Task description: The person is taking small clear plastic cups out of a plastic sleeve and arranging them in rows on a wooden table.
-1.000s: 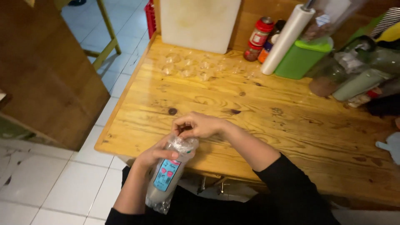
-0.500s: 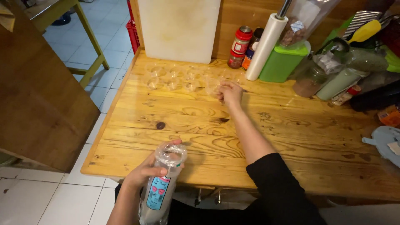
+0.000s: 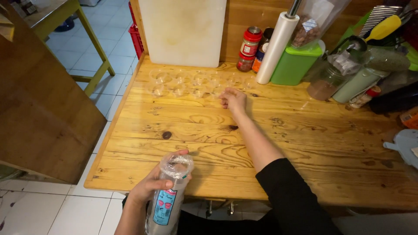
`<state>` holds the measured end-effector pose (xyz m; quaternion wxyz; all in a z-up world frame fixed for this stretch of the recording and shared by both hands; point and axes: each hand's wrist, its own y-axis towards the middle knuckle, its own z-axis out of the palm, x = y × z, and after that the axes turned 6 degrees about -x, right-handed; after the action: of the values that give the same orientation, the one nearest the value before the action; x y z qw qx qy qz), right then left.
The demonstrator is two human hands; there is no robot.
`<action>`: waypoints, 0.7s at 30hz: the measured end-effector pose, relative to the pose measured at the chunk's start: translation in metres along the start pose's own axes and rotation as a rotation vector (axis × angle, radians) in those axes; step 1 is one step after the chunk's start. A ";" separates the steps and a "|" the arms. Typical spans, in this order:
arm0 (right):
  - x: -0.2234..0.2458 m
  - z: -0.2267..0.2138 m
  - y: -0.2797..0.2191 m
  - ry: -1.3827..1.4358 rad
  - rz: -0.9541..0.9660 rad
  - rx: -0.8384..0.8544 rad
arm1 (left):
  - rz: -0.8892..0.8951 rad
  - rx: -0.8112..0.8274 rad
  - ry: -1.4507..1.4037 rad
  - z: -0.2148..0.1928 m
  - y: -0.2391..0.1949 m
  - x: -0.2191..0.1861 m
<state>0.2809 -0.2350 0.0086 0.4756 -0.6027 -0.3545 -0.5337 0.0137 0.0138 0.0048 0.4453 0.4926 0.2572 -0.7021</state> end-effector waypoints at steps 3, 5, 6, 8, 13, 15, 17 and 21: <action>-0.008 -0.001 0.008 -0.004 -0.023 0.036 | 0.019 0.006 -0.023 0.001 0.000 0.001; -0.008 -0.001 0.009 0.001 -0.023 0.034 | 0.028 0.007 -0.017 0.000 0.000 0.003; -0.008 -0.001 0.008 0.009 -0.024 0.030 | 0.037 0.010 -0.009 -0.001 0.000 0.003; -0.021 0.001 0.024 0.011 -0.105 -0.055 | 0.028 -0.003 0.012 0.000 0.000 0.002; 0.004 0.002 -0.016 0.045 -0.461 0.031 | 0.031 -0.041 -0.020 0.007 0.000 -0.001; 0.019 0.004 -0.048 -0.011 -0.625 0.667 | 0.010 -0.191 0.003 0.016 -0.002 0.000; 0.055 -0.007 -0.124 -0.202 -0.654 0.987 | 0.018 -0.201 -0.002 0.019 -0.005 0.000; 0.049 -0.001 -0.182 -0.528 -0.868 1.382 | 0.057 -0.234 0.017 0.006 0.002 0.014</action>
<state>0.1195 -0.1864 0.0924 0.3917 -0.0932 -0.8985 -0.1747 0.0111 0.0025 -0.0056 0.5172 0.4503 0.3271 -0.6502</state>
